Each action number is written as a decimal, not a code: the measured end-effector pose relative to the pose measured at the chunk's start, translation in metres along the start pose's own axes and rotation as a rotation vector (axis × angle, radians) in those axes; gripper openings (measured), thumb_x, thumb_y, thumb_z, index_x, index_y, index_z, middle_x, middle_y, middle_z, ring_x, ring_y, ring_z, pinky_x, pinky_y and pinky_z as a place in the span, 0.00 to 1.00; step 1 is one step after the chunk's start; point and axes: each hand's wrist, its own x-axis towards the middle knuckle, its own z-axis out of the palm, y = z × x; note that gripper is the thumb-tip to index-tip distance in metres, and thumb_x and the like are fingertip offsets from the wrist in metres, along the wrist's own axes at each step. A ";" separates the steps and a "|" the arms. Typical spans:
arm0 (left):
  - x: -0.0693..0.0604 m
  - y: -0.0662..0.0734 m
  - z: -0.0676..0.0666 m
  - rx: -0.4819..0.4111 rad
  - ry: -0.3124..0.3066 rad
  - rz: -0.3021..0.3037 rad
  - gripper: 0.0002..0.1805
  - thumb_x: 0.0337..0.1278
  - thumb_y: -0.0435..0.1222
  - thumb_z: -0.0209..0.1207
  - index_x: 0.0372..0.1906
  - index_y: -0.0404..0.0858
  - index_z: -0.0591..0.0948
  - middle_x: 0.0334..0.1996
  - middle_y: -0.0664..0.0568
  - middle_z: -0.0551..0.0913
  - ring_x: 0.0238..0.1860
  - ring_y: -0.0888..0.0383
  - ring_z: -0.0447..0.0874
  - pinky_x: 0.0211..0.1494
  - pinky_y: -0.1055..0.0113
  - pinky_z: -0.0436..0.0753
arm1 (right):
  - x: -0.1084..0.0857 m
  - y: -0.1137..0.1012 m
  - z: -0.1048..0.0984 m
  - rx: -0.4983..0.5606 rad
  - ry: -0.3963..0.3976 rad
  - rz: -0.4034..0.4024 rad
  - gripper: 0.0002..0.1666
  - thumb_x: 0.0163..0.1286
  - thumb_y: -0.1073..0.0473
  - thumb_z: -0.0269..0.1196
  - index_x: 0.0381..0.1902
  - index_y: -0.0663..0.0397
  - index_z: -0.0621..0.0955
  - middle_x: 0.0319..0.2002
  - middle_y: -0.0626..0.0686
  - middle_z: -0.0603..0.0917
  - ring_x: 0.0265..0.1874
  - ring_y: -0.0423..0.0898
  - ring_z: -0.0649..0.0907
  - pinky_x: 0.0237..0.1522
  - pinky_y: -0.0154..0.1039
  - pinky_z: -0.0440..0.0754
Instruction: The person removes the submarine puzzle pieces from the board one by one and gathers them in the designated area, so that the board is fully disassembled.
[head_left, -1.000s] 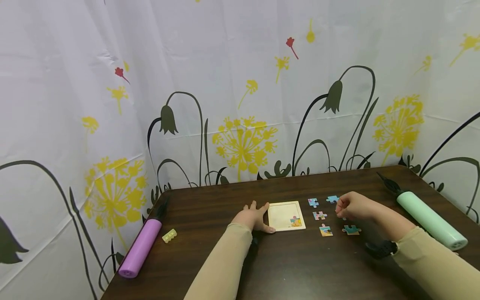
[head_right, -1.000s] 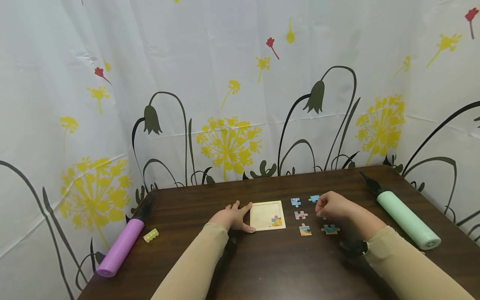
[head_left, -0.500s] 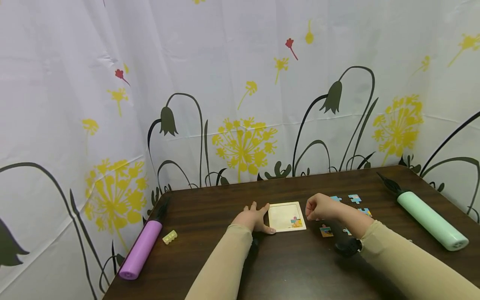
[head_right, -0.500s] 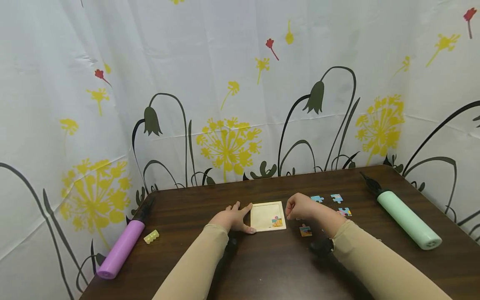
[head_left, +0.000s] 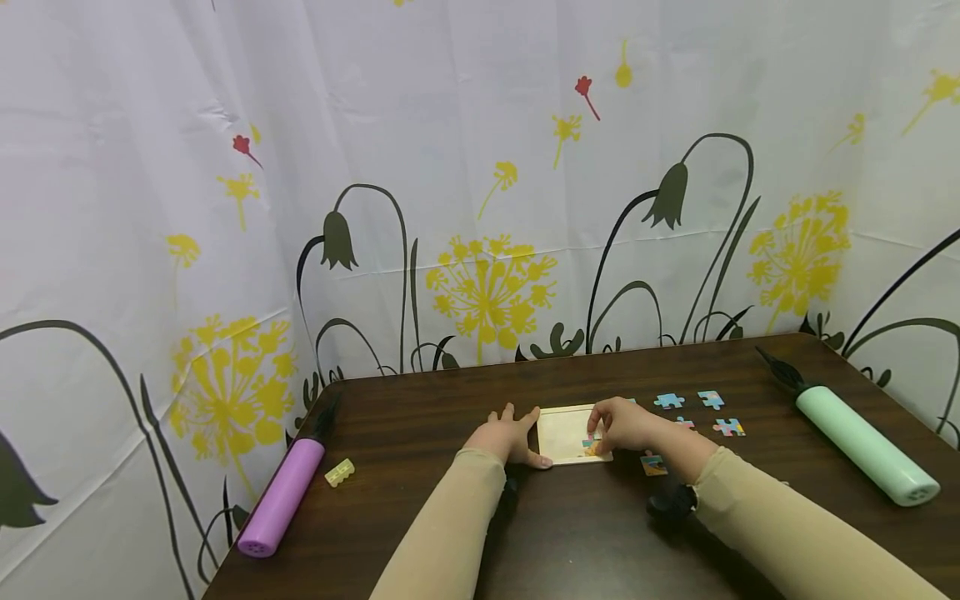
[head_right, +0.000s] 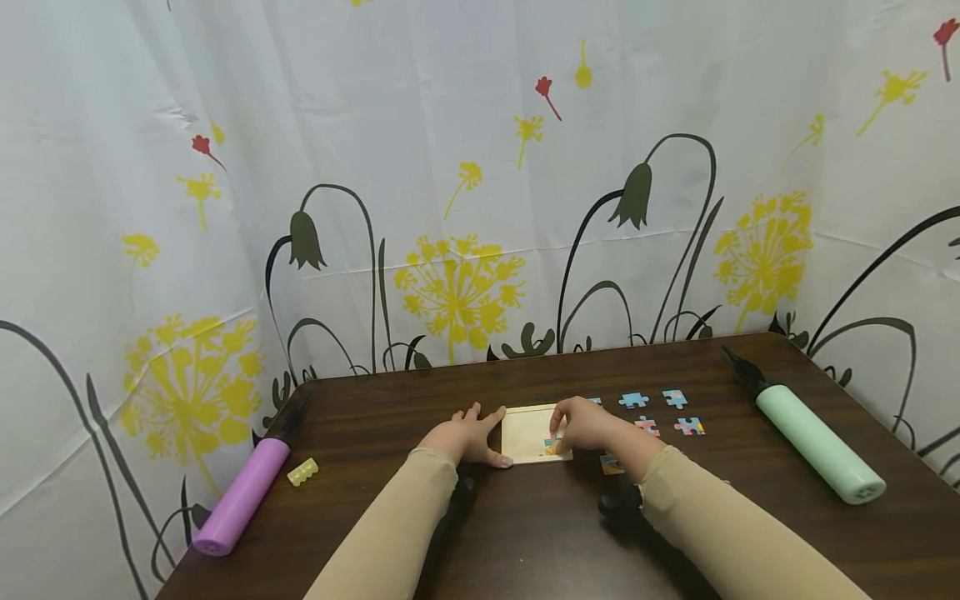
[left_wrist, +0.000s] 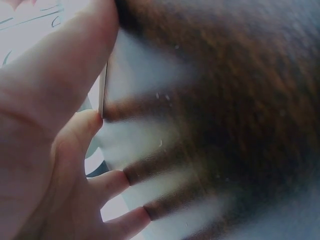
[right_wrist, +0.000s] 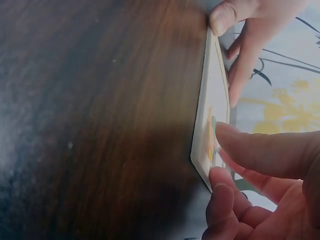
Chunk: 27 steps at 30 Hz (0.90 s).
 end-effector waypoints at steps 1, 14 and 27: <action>0.000 0.000 0.000 0.000 0.001 0.000 0.53 0.45 0.60 0.71 0.77 0.56 0.60 0.77 0.42 0.52 0.75 0.37 0.49 0.65 0.37 0.62 | 0.000 -0.001 0.000 0.002 -0.001 0.006 0.16 0.47 0.75 0.73 0.33 0.61 0.81 0.18 0.50 0.74 0.18 0.42 0.71 0.22 0.36 0.67; -0.001 0.000 -0.001 0.005 0.006 0.003 0.53 0.45 0.60 0.71 0.77 0.56 0.60 0.77 0.42 0.51 0.75 0.38 0.49 0.65 0.38 0.63 | 0.002 -0.005 0.004 -0.051 -0.006 0.054 0.22 0.47 0.75 0.74 0.36 0.58 0.76 0.24 0.54 0.76 0.21 0.45 0.72 0.24 0.37 0.68; -0.002 0.000 0.000 0.008 0.008 0.005 0.53 0.45 0.60 0.71 0.77 0.57 0.60 0.77 0.42 0.51 0.75 0.38 0.49 0.66 0.39 0.63 | 0.000 -0.005 -0.006 0.031 -0.047 -0.105 0.13 0.55 0.78 0.63 0.31 0.58 0.76 0.21 0.51 0.75 0.19 0.42 0.70 0.22 0.35 0.66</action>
